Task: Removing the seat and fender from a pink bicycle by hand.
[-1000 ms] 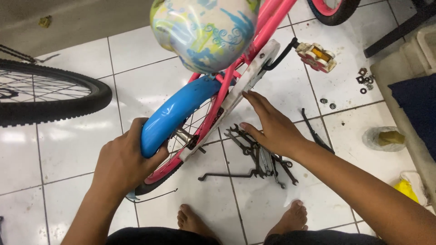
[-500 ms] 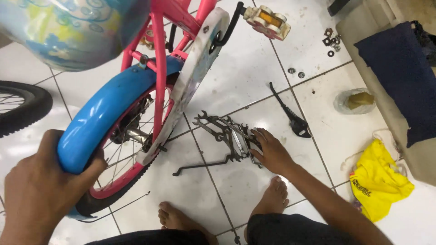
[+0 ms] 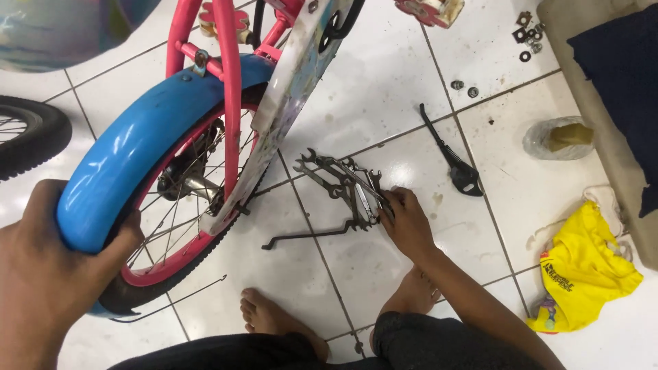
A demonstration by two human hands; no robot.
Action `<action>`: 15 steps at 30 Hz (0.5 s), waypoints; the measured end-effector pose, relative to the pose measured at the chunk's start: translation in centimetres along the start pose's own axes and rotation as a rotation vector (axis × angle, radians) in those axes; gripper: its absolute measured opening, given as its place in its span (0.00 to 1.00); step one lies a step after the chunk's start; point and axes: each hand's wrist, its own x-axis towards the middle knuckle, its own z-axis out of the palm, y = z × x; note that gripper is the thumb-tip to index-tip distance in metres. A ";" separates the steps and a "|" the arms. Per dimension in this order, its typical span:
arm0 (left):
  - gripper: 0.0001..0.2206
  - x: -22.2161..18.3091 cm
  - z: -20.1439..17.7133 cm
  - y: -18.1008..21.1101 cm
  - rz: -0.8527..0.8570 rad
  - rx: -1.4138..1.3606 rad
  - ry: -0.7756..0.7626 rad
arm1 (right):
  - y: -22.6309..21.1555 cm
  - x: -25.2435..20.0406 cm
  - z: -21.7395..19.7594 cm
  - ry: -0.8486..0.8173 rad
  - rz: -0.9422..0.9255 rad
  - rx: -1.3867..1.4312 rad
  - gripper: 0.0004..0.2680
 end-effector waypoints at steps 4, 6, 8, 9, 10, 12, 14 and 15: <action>0.29 -0.1 0.0 -0.1 0.002 -0.025 0.002 | 0.4 0.3 0.0 -0.060 0.044 0.019 0.17; 0.29 0.0 0.1 0.0 0.004 -0.009 0.004 | 0.2 0.7 0.0 -0.054 0.022 0.034 0.16; 0.29 0.2 0.0 0.2 -0.003 0.006 0.005 | 0.0 1.2 0.1 -0.031 0.004 0.016 0.16; 0.28 0.0 0.0 0.2 -0.013 0.021 -0.002 | -0.1 1.3 0.2 -0.013 -0.012 0.000 0.16; 0.28 0.0 -0.1 0.2 -0.021 0.022 -0.003 | 0.0 1.3 0.6 -0.020 -0.018 0.000 0.16; 0.30 0.0 -0.1 0.2 0.011 0.043 0.009 | 0.4 1.6 1.4 0.054 -0.165 -0.143 0.18; 0.32 -0.1 -0.6 0.8 -0.025 0.088 -0.007 | 0.2 1.8 1.3 0.081 -0.225 -0.169 0.18; 0.33 0.1 -0.8 1.1 -0.046 0.130 -0.020 | 0.1 2.1 1.3 0.121 -0.276 -0.198 0.17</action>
